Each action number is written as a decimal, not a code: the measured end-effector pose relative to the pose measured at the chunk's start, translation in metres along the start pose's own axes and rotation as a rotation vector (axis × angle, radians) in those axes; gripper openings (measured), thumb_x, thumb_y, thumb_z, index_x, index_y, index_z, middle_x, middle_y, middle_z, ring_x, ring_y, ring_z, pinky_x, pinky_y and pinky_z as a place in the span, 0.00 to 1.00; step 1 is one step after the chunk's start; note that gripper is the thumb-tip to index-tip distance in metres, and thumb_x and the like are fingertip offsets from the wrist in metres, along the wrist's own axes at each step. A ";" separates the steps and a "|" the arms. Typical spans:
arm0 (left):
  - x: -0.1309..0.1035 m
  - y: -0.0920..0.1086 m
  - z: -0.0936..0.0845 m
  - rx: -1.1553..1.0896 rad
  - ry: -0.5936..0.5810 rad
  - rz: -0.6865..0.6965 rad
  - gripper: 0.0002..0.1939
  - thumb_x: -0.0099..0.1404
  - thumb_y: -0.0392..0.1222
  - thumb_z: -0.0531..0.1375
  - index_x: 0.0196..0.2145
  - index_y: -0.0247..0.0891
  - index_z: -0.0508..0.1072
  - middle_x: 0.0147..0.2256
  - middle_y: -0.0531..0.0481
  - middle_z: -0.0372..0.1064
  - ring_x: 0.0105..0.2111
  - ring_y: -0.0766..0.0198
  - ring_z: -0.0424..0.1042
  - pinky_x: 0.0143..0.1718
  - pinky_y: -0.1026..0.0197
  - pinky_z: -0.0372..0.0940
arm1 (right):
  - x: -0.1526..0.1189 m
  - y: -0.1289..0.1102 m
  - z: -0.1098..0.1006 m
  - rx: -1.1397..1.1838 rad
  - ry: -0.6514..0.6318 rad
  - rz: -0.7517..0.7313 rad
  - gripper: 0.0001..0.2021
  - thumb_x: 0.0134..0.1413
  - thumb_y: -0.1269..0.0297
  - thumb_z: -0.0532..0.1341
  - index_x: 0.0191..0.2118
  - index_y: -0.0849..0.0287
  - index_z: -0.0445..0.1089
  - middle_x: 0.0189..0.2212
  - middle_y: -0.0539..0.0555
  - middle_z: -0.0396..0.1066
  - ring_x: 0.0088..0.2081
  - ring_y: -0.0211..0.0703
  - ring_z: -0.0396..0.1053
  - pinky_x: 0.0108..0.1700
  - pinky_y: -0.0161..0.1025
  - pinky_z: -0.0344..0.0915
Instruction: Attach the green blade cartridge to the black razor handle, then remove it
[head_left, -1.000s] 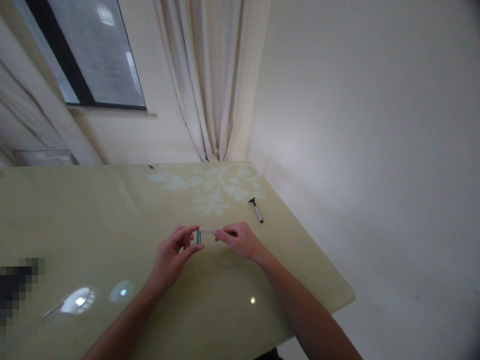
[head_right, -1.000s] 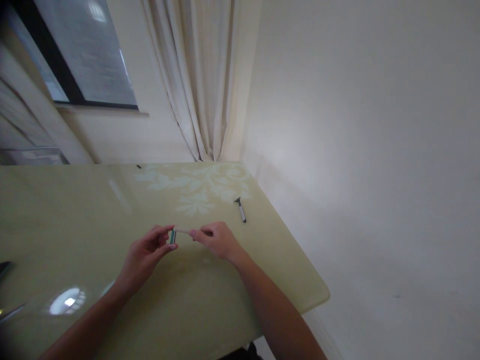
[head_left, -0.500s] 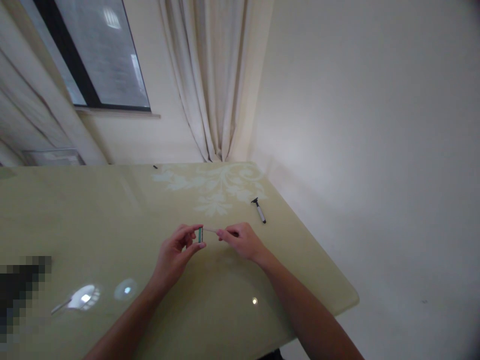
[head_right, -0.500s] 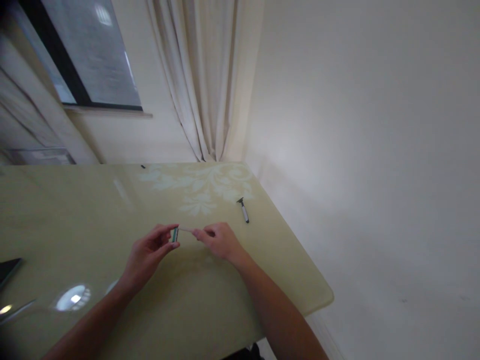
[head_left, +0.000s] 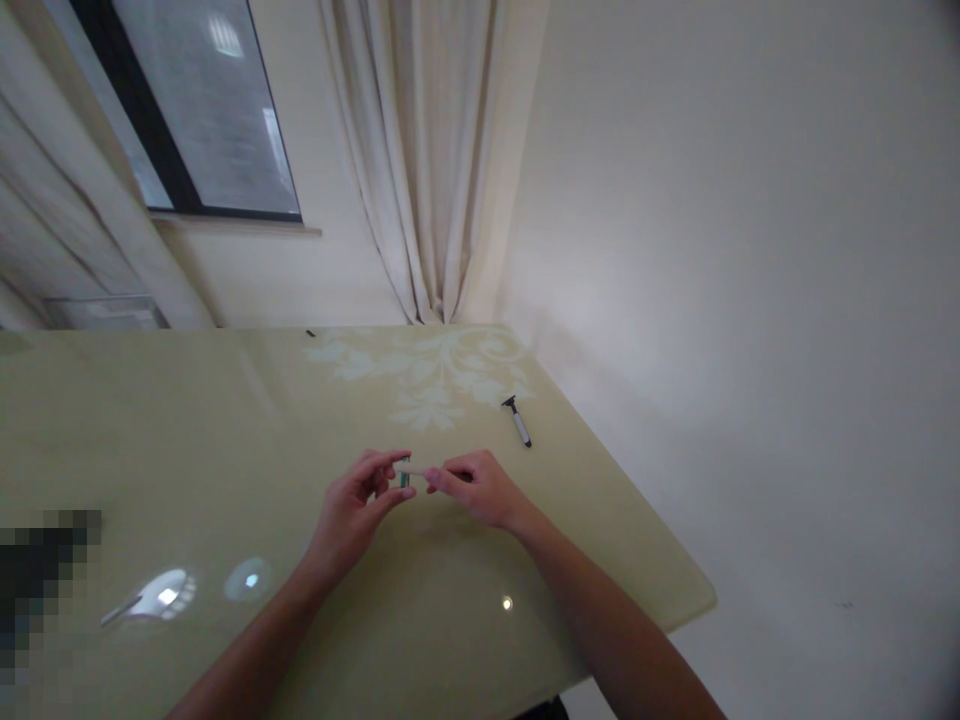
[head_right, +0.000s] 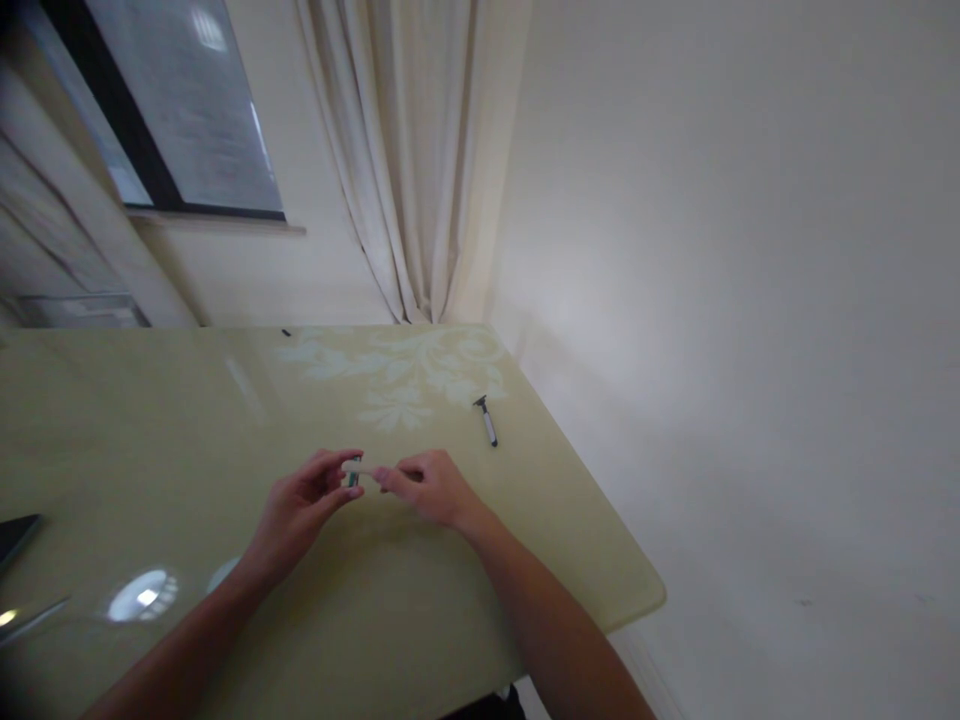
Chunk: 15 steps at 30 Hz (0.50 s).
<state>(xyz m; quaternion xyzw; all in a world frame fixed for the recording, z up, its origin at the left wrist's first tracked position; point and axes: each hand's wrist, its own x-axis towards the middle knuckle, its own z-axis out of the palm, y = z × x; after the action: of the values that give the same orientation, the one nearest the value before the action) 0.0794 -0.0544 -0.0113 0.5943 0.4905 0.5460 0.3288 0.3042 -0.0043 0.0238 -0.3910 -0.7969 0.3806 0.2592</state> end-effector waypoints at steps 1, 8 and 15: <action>0.000 0.000 0.000 0.003 -0.001 0.002 0.20 0.59 0.46 0.72 0.50 0.45 0.81 0.34 0.54 0.67 0.29 0.67 0.65 0.33 0.63 0.62 | 0.000 -0.001 0.000 -0.006 -0.017 -0.009 0.30 0.67 0.40 0.57 0.34 0.63 0.83 0.18 0.46 0.57 0.23 0.34 0.54 0.27 0.36 0.46; 0.001 0.000 0.000 0.000 0.007 0.001 0.20 0.59 0.46 0.72 0.50 0.45 0.81 0.32 0.55 0.65 0.29 0.67 0.65 0.32 0.64 0.62 | 0.000 -0.001 0.000 -0.133 0.071 -0.014 0.32 0.66 0.40 0.56 0.22 0.62 0.73 0.17 0.46 0.54 0.23 0.34 0.51 0.28 0.37 0.44; 0.001 -0.003 -0.001 -0.010 0.007 -0.015 0.21 0.58 0.46 0.72 0.50 0.45 0.81 0.33 0.54 0.66 0.29 0.67 0.65 0.32 0.64 0.62 | 0.000 -0.001 0.002 -0.147 0.066 0.009 0.33 0.68 0.39 0.52 0.26 0.63 0.76 0.18 0.47 0.58 0.24 0.35 0.53 0.29 0.38 0.44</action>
<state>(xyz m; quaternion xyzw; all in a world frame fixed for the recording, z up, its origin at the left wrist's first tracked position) 0.0777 -0.0522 -0.0135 0.5871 0.4933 0.5480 0.3342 0.3026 -0.0055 0.0238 -0.4248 -0.8120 0.3092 0.2541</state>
